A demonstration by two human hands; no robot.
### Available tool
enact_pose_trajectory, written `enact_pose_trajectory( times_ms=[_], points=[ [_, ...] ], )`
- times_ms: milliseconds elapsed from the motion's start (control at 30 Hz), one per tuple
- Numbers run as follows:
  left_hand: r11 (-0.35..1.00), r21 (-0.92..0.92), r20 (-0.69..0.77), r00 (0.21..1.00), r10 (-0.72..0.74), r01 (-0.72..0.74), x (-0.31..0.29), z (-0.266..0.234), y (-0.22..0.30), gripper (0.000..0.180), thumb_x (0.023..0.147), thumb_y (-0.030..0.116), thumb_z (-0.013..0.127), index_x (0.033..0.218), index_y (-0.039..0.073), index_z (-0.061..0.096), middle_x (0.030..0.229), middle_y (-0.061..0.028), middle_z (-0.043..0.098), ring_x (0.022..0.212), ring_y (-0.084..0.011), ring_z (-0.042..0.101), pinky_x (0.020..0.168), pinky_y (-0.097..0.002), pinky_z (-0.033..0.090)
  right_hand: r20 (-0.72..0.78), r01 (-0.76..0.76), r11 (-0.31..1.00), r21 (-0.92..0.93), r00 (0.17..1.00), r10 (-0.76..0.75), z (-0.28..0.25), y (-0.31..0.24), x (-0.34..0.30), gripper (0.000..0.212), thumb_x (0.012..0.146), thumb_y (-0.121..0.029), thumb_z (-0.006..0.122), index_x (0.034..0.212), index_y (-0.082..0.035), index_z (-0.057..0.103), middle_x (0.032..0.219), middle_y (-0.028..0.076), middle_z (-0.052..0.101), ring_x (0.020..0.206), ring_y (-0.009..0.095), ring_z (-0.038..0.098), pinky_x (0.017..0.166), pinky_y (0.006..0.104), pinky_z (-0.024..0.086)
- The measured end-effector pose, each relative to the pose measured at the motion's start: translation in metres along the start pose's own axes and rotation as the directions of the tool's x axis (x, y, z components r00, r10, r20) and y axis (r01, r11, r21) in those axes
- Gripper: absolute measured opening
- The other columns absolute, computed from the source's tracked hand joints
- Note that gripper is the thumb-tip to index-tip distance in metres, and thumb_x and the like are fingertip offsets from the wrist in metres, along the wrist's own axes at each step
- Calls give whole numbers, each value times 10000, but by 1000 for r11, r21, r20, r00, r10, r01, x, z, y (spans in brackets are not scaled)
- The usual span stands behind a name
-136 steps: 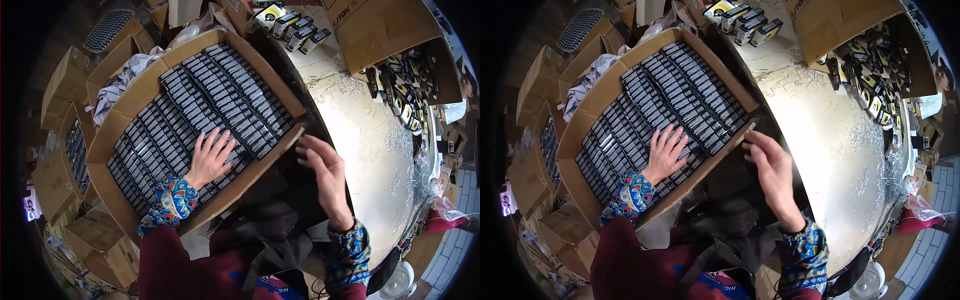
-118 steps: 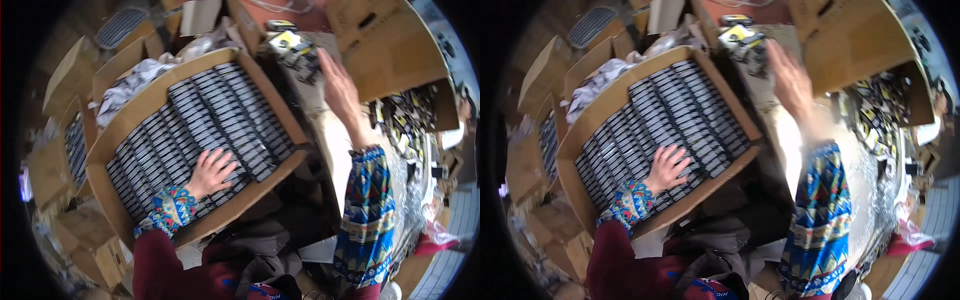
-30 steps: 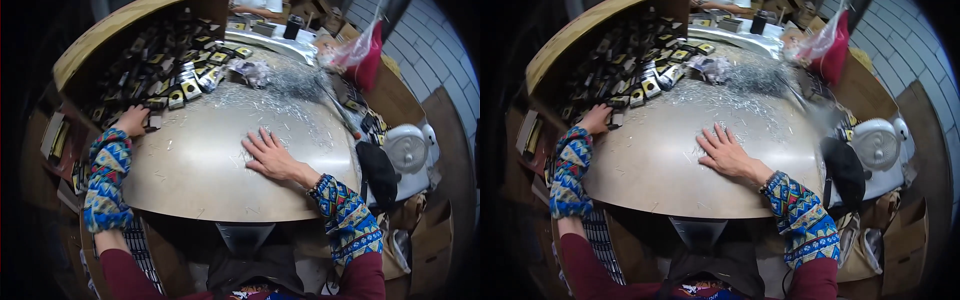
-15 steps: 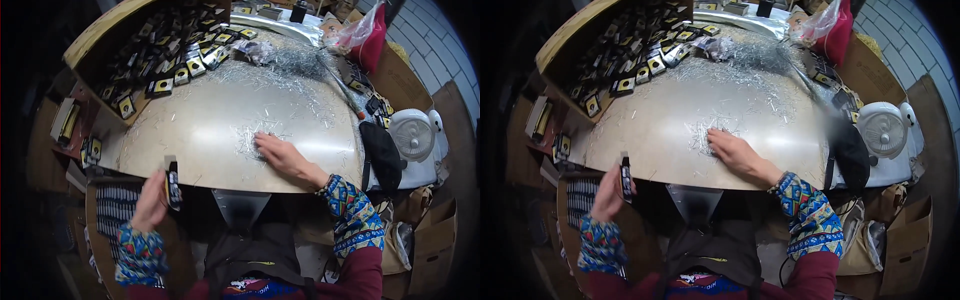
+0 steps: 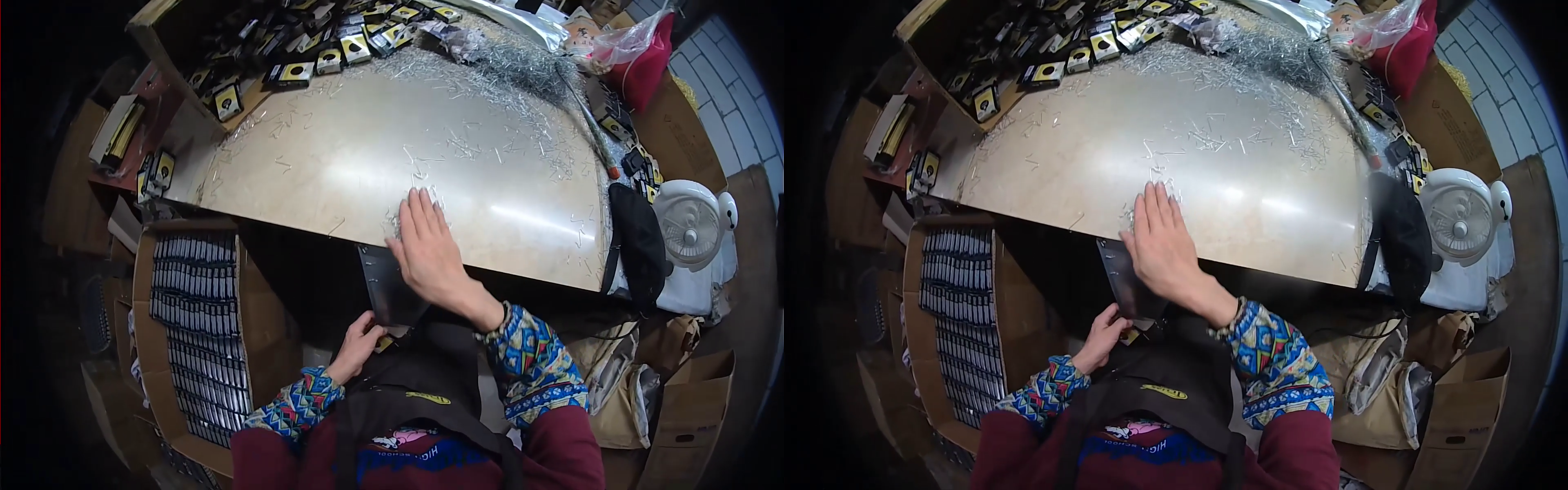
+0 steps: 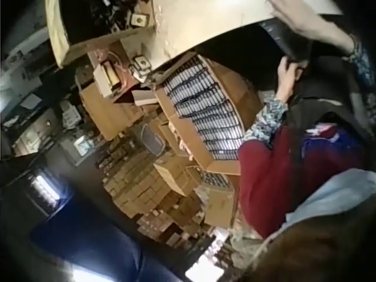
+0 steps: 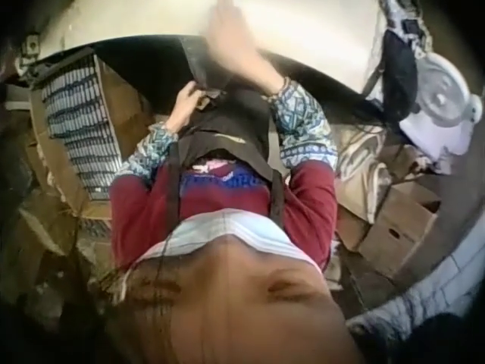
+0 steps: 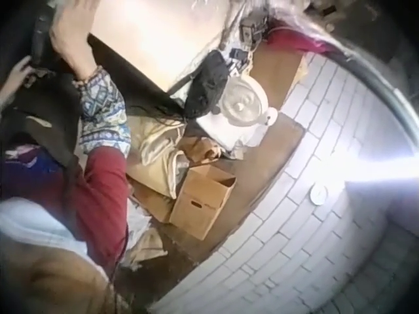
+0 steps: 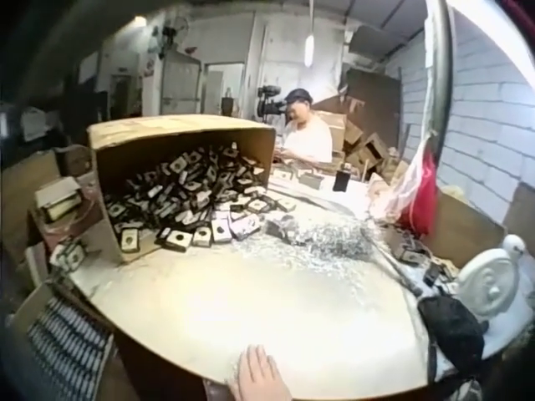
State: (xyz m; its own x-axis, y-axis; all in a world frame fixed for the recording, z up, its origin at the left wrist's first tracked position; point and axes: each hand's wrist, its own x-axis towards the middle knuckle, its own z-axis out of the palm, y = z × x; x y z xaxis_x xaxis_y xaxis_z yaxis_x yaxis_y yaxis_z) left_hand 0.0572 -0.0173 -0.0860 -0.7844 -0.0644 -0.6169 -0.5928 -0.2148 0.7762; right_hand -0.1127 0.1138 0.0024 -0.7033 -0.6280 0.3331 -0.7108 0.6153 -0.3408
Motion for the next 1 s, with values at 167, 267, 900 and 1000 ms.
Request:
enact_pose_trajectory(
  times_ms=[167, 267, 900, 1000],
  points=[
    [965, -261, 5, 1000, -28, 29, -1, 8, -1, 190, 848, 38, 554, 1032, 20, 601, 932, -19, 621, 856, -95, 553, 765, -234, 440, 175, -40, 986, 164, 984, 11, -37, -35, -32, 520, 964, -132, 516, 1364, 148, 338, 1422, 345, 356, 1376, 465, 305, 1139, 490, 265],
    [957, -291, 19, 1000, 3, 2, -3, 9, -5, 194, 846, 47, 551, 1030, 24, 608, 929, -18, 622, 848, -92, 552, 768, -230, 437, 117, -111, 900, 422, 991, 68, -57, -31, -39, 452, 939, -55, 535, 1359, 72, 425, 1391, 279, 450, 1331, 409, 416, 1103, 435, 341],
    [562, 701, 61, 823, 565, -438, -31, -10, -21, 815, 692, 153, 768, 1393, 19, 374, 1124, -180, 540, 1014, -374, 557, 863, -436, 469, 244, -84, 801, 593, 967, -79, -14, -29, -95, 252, 825, -34, 652, 1065, 39, 639, 969, 194, 674, 825, 343, 672, 708, 364, 552],
    [628, 645, 38, 839, 542, -436, -45, -8, -6, 862, 676, 131, 775, 1431, 47, 366, 1144, -161, 542, 1028, -348, 562, 889, -423, 467, 305, -213, 767, 605, 952, 24, -18, -36, -91, 178, 858, -71, 650, 991, 47, 660, 822, 189, 680, 699, 334, 676, 621, 354, 546]
  ],
)
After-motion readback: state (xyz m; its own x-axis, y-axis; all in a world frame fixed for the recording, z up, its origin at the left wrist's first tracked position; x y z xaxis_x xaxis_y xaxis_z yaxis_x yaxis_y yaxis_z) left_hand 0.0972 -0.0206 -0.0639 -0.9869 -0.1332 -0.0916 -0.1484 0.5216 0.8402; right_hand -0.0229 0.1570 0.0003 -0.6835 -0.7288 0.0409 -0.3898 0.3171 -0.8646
